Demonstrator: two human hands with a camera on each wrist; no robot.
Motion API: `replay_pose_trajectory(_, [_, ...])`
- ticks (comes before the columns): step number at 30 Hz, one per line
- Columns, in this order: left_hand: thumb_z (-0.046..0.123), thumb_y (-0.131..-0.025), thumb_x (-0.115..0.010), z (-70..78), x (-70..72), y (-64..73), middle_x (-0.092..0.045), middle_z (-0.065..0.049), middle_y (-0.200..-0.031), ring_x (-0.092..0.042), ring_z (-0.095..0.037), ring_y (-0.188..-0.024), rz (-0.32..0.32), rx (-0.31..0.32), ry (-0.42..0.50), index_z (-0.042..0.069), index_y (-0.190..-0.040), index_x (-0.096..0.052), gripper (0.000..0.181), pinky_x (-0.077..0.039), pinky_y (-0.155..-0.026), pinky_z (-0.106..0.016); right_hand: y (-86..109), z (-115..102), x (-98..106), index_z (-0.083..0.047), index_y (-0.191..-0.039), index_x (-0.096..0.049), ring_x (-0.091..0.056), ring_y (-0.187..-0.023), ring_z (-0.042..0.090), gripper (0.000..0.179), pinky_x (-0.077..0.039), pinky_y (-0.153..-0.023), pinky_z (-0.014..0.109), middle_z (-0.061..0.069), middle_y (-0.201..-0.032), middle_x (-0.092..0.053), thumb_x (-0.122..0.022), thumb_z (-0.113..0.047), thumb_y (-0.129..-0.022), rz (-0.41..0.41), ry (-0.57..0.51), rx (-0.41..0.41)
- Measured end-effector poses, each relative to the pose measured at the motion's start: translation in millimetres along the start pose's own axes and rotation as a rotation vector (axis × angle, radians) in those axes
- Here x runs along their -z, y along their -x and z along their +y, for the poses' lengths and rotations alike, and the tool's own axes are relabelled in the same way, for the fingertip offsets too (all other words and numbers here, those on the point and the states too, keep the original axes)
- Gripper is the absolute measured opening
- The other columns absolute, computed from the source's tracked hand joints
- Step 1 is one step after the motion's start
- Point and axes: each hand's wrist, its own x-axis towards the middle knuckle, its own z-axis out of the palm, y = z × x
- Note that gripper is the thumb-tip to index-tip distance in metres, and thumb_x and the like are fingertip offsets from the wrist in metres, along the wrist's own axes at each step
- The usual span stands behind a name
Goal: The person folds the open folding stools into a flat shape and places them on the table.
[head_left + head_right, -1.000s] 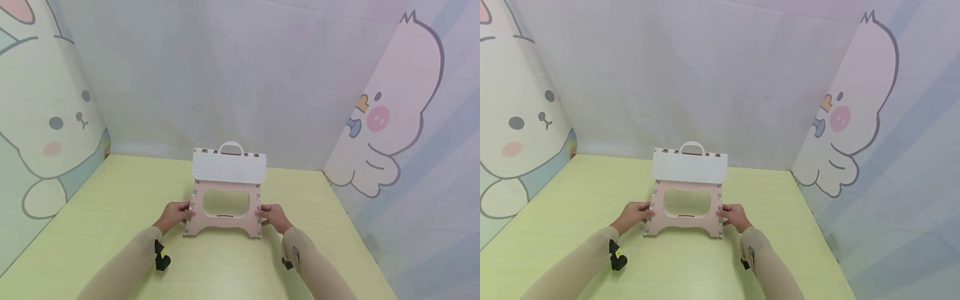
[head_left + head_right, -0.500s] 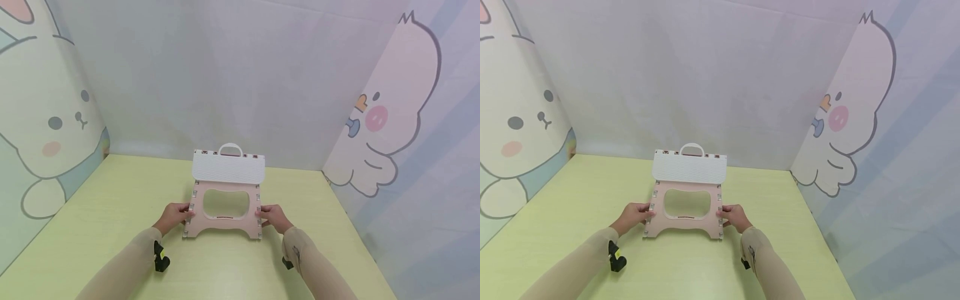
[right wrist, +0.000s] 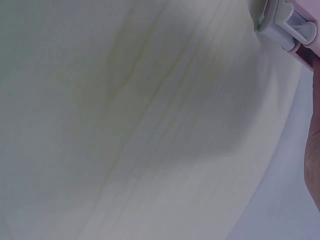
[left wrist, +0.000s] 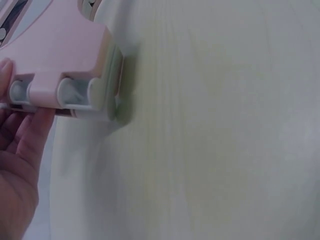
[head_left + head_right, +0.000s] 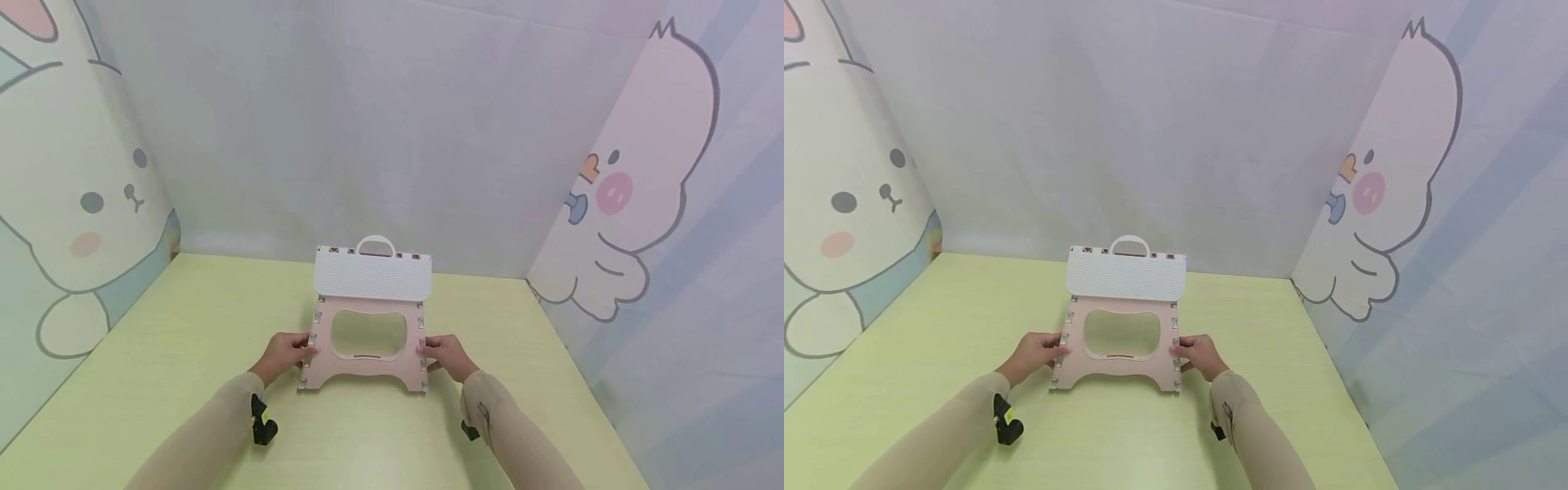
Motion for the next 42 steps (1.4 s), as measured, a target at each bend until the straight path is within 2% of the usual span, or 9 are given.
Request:
replay_pose_trajectory(13, [0.007, -0.087, -0.068, 1.5, 0.1, 2.5, -0.07, -0.018, -0.094, -0.06, -0.016, -0.064, -0.022, -0.024, 0.001, -0.014, -0.118, -0.059, 0.038, -0.054, -0.059, -0.032, -1.0, 1, 2, 0.019, -0.114, -0.058, -0.067, -0.082, 0.022, 0.032, -0.056, -0.063, 0.038, 0.027, -0.104, -0.066, -0.062, -0.003, -0.091, -0.032, 0.008, 0.002])
replay_pose_trajectory(23, [0.008, -0.087, -0.069, 1.1, -0.9, 3.7, -0.071, -0.014, -0.088, -0.059, -0.016, -0.061, -0.033, -0.008, -0.028, -0.014, -0.117, -0.061, 0.037, -0.054, -0.059, -0.032, 17.3, -22, -3, 0.02, -0.113, -0.058, -0.067, -0.086, 0.023, 0.029, -0.056, -0.065, 0.037, 0.029, -0.105, -0.065, -0.061, 0.001, -0.091, -0.045, 0.014, -0.022])
replay_pose_trajectory(32, [0.009, -0.087, -0.07, 1.6, -0.9, 4.2, -0.07, -0.013, -0.086, -0.058, -0.016, -0.062, -0.037, -0.011, -0.043, -0.013, -0.115, -0.062, 0.036, -0.053, -0.059, -0.031, 2.6, 0, 2, 0.02, -0.112, -0.059, -0.067, -0.083, 0.021, 0.03, -0.056, -0.064, 0.038, 0.027, -0.104, -0.066, -0.062, -0.001, -0.091, -0.052, 0.016, -0.014])
replay_pose_trajectory(42, [0.008, -0.087, -0.069, 0.2, -2.2, 5.4, -0.07, -0.011, -0.083, -0.057, -0.015, -0.061, -0.038, -0.006, -0.036, -0.013, -0.113, -0.063, 0.034, -0.052, -0.058, -0.029, 3.7, 1, 1, 0.02, -0.112, -0.059, -0.068, -0.083, 0.023, 0.031, -0.056, -0.068, 0.039, 0.027, -0.103, -0.067, -0.064, -0.001, -0.089, -0.024, 0.025, -0.017])
